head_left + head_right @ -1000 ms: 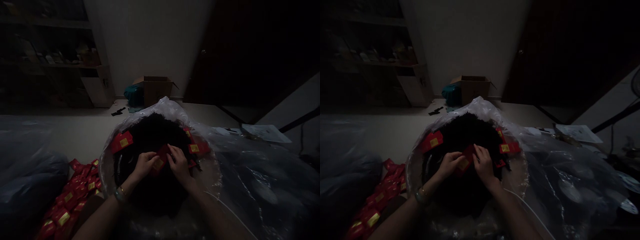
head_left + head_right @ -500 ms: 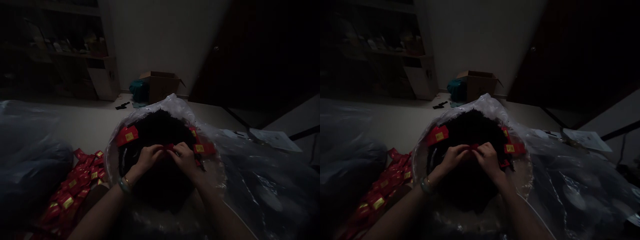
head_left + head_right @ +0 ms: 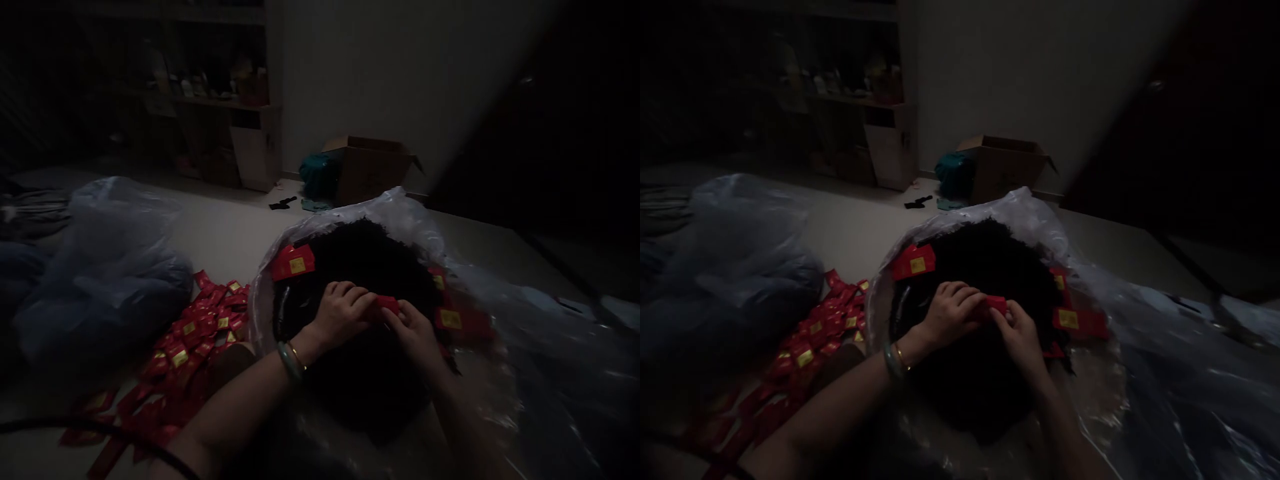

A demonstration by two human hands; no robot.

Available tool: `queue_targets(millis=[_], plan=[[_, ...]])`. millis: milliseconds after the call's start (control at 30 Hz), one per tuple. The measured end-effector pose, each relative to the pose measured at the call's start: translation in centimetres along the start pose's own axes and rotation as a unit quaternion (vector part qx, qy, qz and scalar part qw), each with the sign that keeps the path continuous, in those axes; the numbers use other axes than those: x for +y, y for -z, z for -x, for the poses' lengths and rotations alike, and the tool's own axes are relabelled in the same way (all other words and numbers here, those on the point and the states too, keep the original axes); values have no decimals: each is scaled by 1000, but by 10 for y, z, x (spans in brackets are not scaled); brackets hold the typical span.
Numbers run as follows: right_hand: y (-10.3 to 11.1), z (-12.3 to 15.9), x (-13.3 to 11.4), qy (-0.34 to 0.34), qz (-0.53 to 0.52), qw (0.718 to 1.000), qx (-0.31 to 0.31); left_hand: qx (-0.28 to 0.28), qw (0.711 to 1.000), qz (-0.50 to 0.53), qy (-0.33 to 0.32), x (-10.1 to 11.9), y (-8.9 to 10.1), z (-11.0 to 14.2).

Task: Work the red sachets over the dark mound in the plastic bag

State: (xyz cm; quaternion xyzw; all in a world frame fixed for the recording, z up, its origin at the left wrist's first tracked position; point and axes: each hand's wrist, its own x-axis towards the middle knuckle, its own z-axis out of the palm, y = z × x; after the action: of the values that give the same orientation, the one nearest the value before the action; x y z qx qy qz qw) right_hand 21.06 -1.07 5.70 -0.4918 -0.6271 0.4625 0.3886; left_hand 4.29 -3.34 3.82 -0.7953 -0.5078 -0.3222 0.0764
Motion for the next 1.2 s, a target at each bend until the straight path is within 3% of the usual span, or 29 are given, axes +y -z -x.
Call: queue_targets(millis=[133, 367, 600, 667, 900, 1133, 1200], plan=[[-4, 3, -1, -7, -4, 997, -74, -26, 999, 40, -23, 2, -1, 0], [-11, 2, 1, 33, -42, 998, 21, 0, 1000, 2, -14, -3, -3, 0], [0, 1, -5, 0, -38, 995, -90, 47, 997, 20, -66, -8, -3, -2], [0, -1, -3, 9, -50, 995, -90, 55, 996, 19, -73, -9, -2, -3], [-2, -4, 1, 5, -85, 994, -72, 38, 994, 8, -99, -14, 0, -6], [6, -1, -10, -56, -126, 974, -182, 17, 995, 16, -97, -15, -4, -3], [6, -1, -9, -87, -128, 970, -185, 8, 994, 39, -97, -14, -6, -3]])
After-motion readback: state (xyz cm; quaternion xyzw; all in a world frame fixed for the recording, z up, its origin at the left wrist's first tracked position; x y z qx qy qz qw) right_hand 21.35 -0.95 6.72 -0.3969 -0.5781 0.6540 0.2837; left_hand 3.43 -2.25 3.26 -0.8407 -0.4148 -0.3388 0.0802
